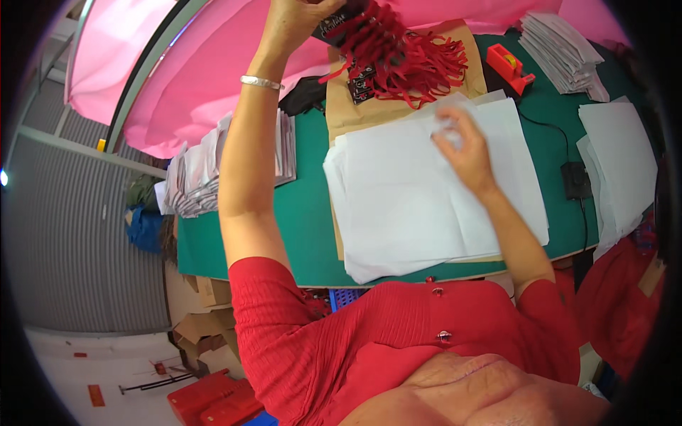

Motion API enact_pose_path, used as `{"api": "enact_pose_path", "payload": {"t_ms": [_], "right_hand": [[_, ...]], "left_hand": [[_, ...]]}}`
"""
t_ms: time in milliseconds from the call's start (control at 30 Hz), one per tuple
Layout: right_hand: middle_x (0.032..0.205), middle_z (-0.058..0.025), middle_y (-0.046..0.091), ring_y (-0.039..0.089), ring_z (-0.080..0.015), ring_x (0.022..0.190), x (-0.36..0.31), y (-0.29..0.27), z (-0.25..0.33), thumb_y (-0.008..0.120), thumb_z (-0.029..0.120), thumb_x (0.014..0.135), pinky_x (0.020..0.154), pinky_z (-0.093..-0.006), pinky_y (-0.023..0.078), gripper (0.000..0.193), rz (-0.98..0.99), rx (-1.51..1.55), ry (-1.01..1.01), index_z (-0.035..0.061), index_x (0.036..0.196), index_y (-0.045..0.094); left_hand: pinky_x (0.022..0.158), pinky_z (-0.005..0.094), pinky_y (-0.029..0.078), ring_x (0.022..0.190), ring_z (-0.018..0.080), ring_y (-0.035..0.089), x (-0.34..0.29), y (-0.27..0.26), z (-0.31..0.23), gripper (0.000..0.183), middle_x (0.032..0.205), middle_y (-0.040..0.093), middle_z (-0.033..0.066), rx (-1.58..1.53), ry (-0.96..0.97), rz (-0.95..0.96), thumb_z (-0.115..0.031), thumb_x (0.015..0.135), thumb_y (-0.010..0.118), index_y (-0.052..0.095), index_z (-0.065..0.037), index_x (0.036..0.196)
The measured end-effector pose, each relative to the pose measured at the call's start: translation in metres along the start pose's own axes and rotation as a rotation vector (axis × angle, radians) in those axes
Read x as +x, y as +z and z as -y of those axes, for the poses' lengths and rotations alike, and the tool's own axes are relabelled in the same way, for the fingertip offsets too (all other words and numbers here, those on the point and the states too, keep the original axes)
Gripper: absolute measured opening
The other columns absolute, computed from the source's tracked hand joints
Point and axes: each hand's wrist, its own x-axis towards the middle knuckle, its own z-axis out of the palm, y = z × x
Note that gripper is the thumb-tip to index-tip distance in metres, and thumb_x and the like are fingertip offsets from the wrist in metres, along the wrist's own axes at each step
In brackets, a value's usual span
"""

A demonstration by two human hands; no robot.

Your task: Packaging fabric accessories into individual plastic sleeves at a workbench.

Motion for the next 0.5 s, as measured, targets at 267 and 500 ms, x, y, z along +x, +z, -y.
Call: {"api": "enact_pose_path", "payload": {"t_ms": [267, 500], "right_hand": [[0.149, -0.0267, 0.032, 0.038, -0.0385, 0.136, 0.1, -0.021, 0.113, 0.089, 0.021, 0.063, 0.113, -0.0448, 0.034, 0.118, 0.136, 0.027, 0.204, 0.005, 0.154, 0.015], [0.146, -0.0249, 0.036, 0.042, -0.0364, 0.132, 0.093, 0.024, 0.129, 0.088, 0.018, 0.068, 0.111, -0.0431, 0.036, 0.118, 0.468, 0.217, 0.303, 0.0066, 0.155, 0.008]], "left_hand": [[0.053, 0.0263, 0.044, 0.059, 0.0117, 0.051, -0.079, -0.025, -0.101, 0.014, 0.068, 0.063, 0.0045, 0.159, 0.203, 0.219, -0.015, 0.084, 0.07, 0.069, -0.001, 0.085], [0.049, 0.0277, 0.046, 0.05, 0.0169, 0.046, -0.084, -0.033, -0.172, 0.008, 0.059, 0.056, 0.0097, 0.265, 0.156, 0.198, 0.001, 0.072, 0.065, 0.06, 0.004, 0.066]]}}
